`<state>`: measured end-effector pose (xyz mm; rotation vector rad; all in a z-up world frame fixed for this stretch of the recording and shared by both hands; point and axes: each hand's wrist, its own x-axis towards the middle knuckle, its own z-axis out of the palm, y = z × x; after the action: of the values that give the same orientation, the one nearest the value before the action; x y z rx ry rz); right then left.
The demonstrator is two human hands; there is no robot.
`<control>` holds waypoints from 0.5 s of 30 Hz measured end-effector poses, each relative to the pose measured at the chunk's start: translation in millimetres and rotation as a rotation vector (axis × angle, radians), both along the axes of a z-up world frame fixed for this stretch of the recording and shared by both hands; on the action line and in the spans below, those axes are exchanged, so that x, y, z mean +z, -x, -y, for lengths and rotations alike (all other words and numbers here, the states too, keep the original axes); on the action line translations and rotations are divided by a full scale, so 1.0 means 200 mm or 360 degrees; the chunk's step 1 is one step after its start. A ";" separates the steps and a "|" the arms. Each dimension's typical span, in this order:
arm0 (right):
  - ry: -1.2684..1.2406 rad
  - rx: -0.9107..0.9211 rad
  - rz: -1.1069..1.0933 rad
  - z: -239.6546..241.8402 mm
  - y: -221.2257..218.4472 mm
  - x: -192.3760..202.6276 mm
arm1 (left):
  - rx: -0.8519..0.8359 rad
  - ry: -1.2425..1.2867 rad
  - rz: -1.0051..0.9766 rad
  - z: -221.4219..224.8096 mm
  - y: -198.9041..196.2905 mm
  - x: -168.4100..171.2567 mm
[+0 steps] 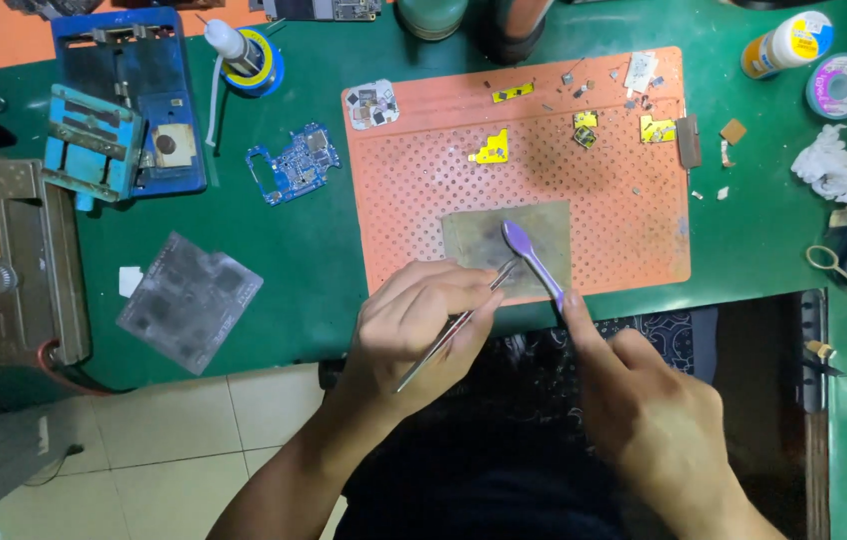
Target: Repairing a mobile phone component by heating, cleaning, and inspecting it using specialized tools like a heat gun, tweezers, and a brush.
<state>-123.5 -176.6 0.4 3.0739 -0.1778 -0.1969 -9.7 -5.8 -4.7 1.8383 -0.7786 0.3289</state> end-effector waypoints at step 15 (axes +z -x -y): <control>-0.0249 -0.0423 -0.0480 0.06 0.03 0.12 | -0.0023 0.0003 0.0016 -0.03 -0.01 0.03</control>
<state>-129.4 -188.2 24.7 3.1079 -0.5792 -0.7123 -7.2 -0.6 2.3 1.8297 -0.7979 0.3296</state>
